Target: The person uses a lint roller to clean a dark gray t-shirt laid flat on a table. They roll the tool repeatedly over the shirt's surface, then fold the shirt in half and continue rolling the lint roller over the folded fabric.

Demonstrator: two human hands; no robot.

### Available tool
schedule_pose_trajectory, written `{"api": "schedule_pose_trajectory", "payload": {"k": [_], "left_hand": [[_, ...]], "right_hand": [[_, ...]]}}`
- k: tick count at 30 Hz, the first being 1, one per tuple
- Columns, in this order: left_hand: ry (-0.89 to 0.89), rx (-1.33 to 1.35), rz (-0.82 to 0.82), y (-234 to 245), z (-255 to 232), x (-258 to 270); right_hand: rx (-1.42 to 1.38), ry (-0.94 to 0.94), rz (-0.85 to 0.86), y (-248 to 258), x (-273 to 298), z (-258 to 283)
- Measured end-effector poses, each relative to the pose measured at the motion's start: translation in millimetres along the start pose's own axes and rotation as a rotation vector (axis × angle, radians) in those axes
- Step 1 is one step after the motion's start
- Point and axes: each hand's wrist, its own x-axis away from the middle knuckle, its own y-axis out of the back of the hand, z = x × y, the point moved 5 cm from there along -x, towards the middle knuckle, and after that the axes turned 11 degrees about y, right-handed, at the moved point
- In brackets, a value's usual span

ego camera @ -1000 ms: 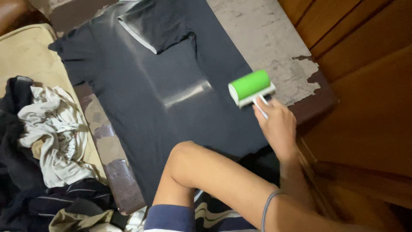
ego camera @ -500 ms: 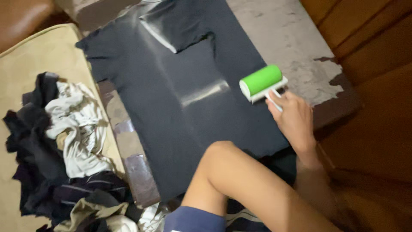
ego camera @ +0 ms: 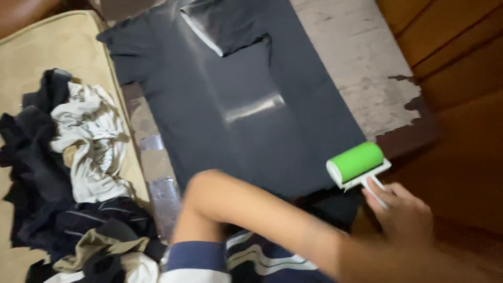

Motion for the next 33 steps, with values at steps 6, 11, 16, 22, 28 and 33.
{"api": "schedule_pose_trajectory", "payload": {"k": [6, 11, 16, 22, 28, 33], "left_hand": [[0.627, -0.170, -0.407, 2, 188, 106], [0.844, -0.301, -0.576, -17, 276, 202], [0.959, -0.245, -0.460, -59, 308, 223], [1.042, -0.240, -0.438, -69, 316, 227], [1.018, -0.307, -0.430, -72, 318, 227], [1.002, -0.276, -0.479, -70, 315, 228]], "right_hand": [[-0.109, 0.041, -0.046, -15, -20, 9], [-0.094, 0.056, -0.091, -69, -116, 26], [-0.145, 0.144, -0.217, -93, -178, 36], [-0.098, 0.097, -0.076, -65, -115, 23], [0.053, 0.130, -0.027, -13, 12, 6], [-0.086, -0.035, -0.061, 0, 48, 2]]}}
